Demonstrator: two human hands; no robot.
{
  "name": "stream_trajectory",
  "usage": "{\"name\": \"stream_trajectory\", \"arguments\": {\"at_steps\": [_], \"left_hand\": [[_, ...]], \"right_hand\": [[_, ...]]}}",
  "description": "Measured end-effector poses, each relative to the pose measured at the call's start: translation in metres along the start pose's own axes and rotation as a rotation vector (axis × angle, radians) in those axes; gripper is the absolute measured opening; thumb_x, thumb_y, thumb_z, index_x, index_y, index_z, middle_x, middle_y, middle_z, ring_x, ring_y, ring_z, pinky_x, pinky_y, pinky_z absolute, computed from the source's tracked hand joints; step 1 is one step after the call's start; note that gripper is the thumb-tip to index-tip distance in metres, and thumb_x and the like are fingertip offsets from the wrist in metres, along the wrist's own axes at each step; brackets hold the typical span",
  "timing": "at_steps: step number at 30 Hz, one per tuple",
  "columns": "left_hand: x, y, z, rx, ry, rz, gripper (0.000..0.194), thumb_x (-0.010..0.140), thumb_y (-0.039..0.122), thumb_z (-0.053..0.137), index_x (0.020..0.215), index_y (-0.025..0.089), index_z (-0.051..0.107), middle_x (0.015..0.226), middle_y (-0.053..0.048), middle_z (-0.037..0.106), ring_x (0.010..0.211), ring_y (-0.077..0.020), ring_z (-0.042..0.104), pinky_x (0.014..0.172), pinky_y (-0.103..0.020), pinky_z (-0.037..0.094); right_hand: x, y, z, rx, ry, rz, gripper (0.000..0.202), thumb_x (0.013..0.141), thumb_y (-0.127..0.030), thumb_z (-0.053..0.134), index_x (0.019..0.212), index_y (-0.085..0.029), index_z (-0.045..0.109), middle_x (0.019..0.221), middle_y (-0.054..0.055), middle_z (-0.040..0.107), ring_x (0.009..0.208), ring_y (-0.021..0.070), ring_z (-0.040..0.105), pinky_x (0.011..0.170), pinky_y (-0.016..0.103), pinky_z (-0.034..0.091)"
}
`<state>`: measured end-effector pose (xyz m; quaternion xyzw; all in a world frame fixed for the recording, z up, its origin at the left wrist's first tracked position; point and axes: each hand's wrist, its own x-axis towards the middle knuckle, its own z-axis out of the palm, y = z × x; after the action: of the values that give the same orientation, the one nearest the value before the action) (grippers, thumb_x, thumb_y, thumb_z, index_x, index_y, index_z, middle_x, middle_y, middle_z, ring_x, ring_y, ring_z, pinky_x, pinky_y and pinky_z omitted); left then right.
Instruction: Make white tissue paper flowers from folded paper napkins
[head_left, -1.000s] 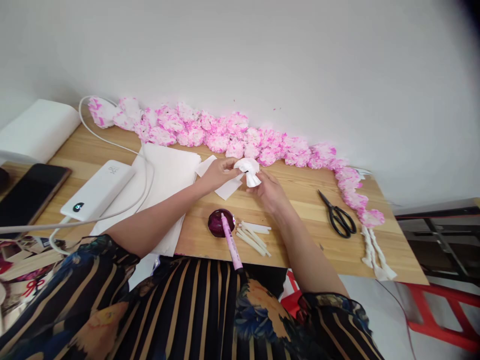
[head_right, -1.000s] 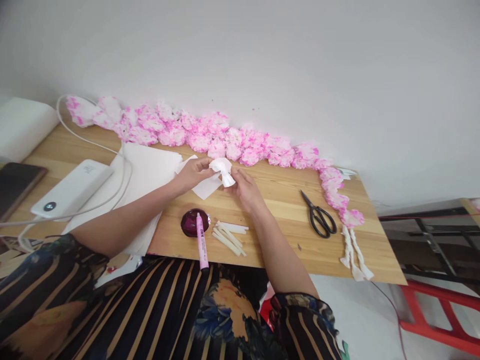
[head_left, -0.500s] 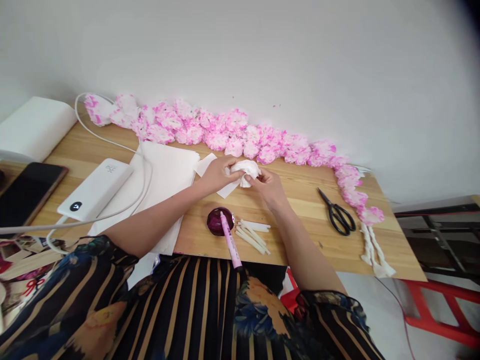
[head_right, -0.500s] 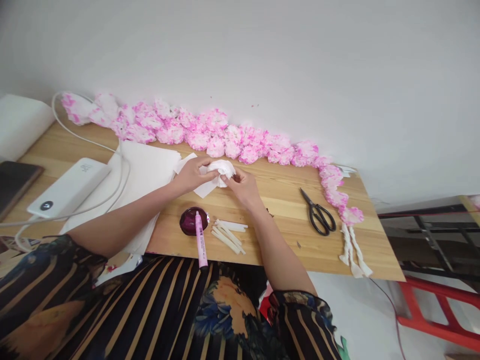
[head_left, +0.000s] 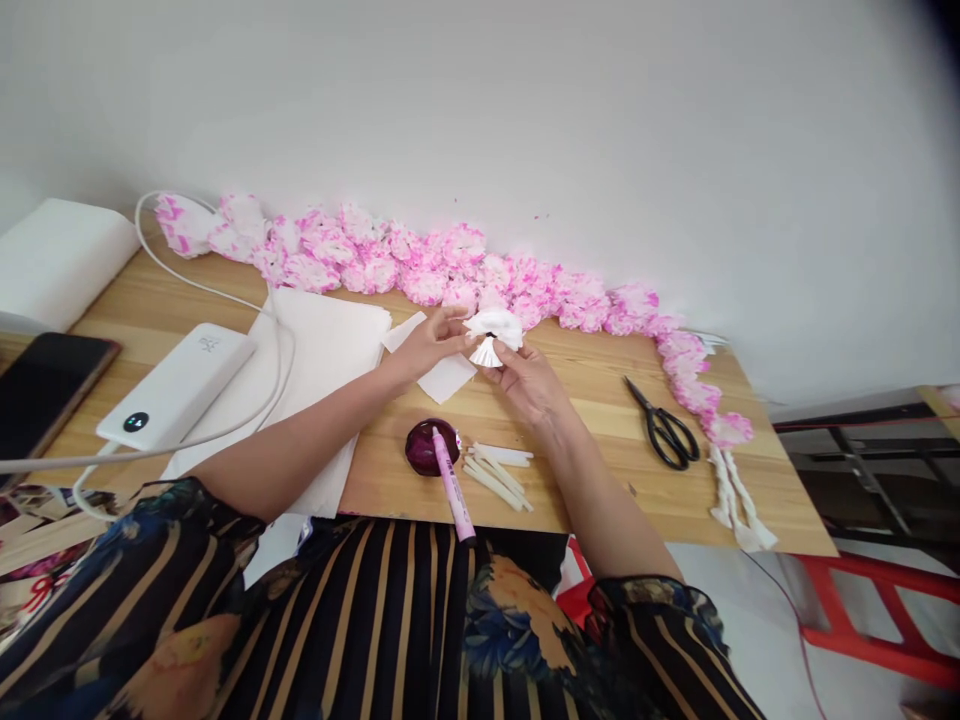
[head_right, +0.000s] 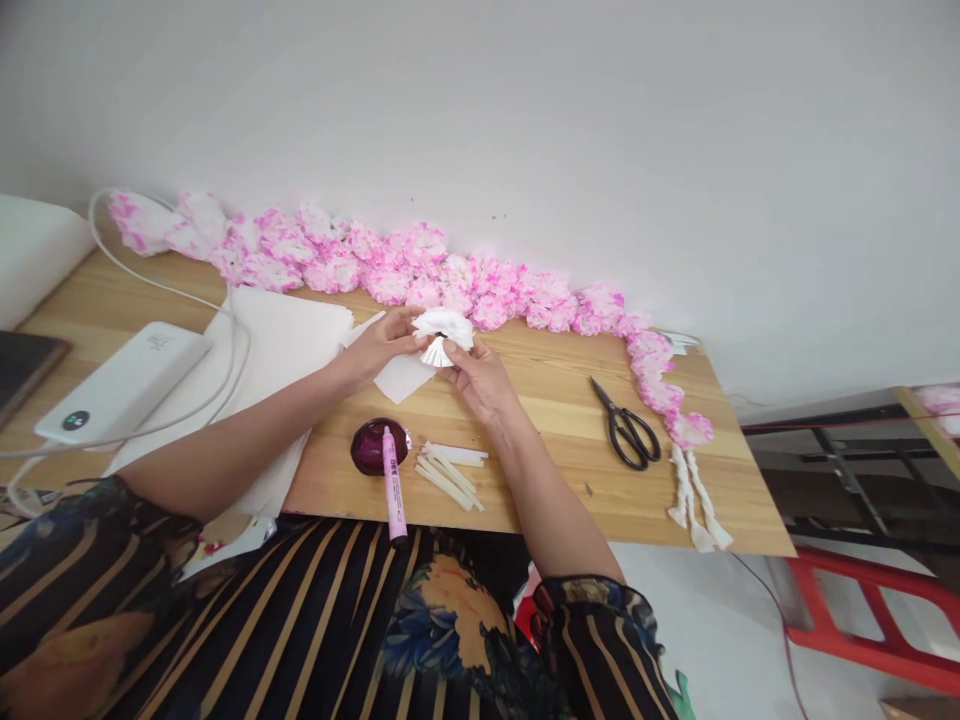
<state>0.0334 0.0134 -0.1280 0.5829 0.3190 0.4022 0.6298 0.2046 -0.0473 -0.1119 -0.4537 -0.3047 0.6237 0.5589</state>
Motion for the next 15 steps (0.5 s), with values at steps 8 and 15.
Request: {"name": "stream_trajectory", "arguments": {"at_steps": [8,15], "left_hand": [[-0.007,0.000,0.006,-0.213,-0.011,-0.189,0.038,0.069,0.035,0.086,0.096,0.013,0.071,0.091,-0.003,0.072,0.080,-0.0124,0.065,0.074,-0.026,0.054],[-0.009,0.015,0.006,-0.154,0.050,-0.228,0.014,0.084,0.017,0.067,0.094,0.008,0.064,0.078,-0.005,0.070,0.062,-0.0132,0.067,0.053,-0.024,0.052]], "right_hand": [[0.000,0.008,0.000,-0.219,-0.002,-0.128,0.054,0.068,-0.044,0.089,0.115,-0.028,0.066,0.103,0.000,0.076,0.090,0.0179,0.071,0.081,0.033,0.062],[-0.007,-0.006,-0.009,-0.814,0.211,-0.717,0.033,0.089,-0.039,0.066,0.121,-0.027,0.064,0.110,0.005,0.074,0.099,0.0211,0.068,0.083,0.039,0.057]]}}
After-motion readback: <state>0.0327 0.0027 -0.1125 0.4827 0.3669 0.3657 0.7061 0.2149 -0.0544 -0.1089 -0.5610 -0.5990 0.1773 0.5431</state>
